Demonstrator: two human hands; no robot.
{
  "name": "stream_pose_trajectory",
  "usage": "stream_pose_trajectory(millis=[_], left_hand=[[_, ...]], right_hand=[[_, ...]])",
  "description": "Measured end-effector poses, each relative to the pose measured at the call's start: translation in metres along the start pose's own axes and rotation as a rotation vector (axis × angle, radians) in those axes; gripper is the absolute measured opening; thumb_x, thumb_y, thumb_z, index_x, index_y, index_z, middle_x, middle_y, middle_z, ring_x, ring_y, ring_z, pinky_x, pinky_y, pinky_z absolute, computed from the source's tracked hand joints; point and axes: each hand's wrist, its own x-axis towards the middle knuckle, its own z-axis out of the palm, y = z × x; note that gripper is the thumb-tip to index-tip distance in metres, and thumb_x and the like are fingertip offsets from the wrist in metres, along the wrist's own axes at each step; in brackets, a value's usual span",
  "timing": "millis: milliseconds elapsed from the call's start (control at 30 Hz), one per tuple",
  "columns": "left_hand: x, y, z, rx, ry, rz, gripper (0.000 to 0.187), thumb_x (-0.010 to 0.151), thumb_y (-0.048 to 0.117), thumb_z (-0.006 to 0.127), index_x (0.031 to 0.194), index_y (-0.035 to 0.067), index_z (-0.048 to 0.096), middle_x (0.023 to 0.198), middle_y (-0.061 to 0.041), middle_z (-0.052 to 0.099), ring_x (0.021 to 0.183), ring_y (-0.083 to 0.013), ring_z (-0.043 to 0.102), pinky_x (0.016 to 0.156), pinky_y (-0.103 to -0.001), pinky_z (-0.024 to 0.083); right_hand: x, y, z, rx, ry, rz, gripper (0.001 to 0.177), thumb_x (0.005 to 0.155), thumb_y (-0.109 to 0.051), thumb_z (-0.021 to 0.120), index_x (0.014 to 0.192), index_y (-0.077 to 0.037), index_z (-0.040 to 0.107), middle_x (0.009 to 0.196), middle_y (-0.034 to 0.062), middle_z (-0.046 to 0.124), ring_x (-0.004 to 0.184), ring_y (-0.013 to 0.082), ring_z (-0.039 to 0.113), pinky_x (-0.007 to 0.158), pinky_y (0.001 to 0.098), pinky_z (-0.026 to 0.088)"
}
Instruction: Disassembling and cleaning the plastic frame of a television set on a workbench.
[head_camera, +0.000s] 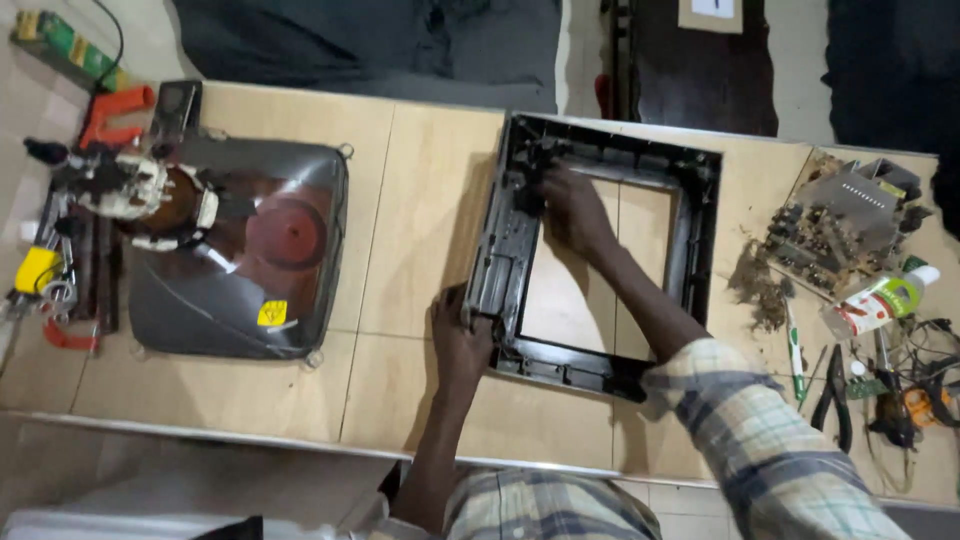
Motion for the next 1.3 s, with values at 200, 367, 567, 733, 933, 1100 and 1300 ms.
stream_pose_trajectory(millis=[200,367,567,733,933,1100,1300], left_hand=[[0.001,0.014,-0.007,-0.060,0.052,0.012,0.051,0.076,0.002,0.062,0.127,0.001,0.065,0.119,-0.026,0.062,0.109,-0.0490,0.057,0.102,-0.060,0.044],[-0.003,0.014,-0.008,-0.026,0.065,0.004,0.053,0.072,0.000,0.060,0.125,0.005,0.067,0.116,-0.019,0.062,0.107,-0.0429,0.058,0.101,-0.053,0.047],[-0.004,0.011,-0.007,-0.055,0.065,0.003,0.054,0.072,-0.001,0.060,0.124,0.008,0.069,0.114,-0.015,0.062,0.103,-0.0384,0.057,0.096,-0.051,0.048],[-0.004,0.016,-0.010,-0.034,0.073,0.040,0.051,0.071,-0.001,0.058,0.121,0.005,0.068,0.112,-0.017,0.063,0.097,-0.0402,0.057,0.092,-0.053,0.048],[-0.004,0.005,-0.003,-0.026,0.113,0.049,0.044,0.069,0.003,0.060,0.112,0.007,0.068,0.101,-0.015,0.062,0.091,-0.0410,0.057,0.087,-0.053,0.047],[-0.005,0.006,-0.001,0.023,0.122,0.052,0.052,0.071,0.003,0.061,0.122,0.007,0.068,0.113,-0.018,0.063,0.100,-0.0423,0.058,0.098,-0.053,0.047],[-0.011,-0.006,0.002,-0.015,0.110,-0.010,0.053,0.072,0.001,0.057,0.124,0.004,0.066,0.112,-0.022,0.065,0.104,-0.0453,0.059,0.102,-0.054,0.045]], right_hand=[[-0.014,0.028,-0.001,-0.154,-0.127,0.035,0.038,0.078,-0.008,0.072,0.116,-0.011,0.073,0.114,0.0139,0.071,0.129,0.0382,0.059,0.112,0.0508,0.041],[-0.048,-0.066,-0.023,-0.054,-0.187,0.049,0.033,0.080,-0.006,0.070,0.112,-0.013,0.074,0.097,0.0145,0.073,0.099,0.0395,0.068,0.090,0.0532,0.051],[-0.044,-0.090,-0.038,0.192,-0.336,0.396,0.015,0.083,-0.009,0.074,0.096,-0.013,0.079,0.083,0.0110,0.078,0.083,0.0373,0.075,0.075,0.0485,0.060],[0.006,-0.053,-0.021,0.077,0.063,0.647,0.015,0.088,-0.026,0.082,0.102,-0.023,0.080,0.090,-0.0004,0.077,0.092,0.0260,0.075,0.081,0.0383,0.060],[0.010,-0.037,0.018,-0.046,-0.052,0.174,0.060,0.088,-0.010,0.061,0.147,-0.017,0.052,0.131,0.0082,0.067,0.121,0.0433,0.058,0.086,0.0585,0.057],[0.009,-0.060,0.049,-0.378,-0.212,0.430,0.048,0.097,-0.014,0.051,0.144,-0.005,0.045,0.135,0.0116,0.061,0.115,0.0348,0.045,0.093,0.0451,0.034],[0.032,-0.032,0.076,-0.741,-0.173,0.352,0.051,0.091,-0.022,0.067,0.135,0.002,0.057,0.104,0.0137,0.073,0.109,0.0355,0.064,0.097,0.0467,0.045]])
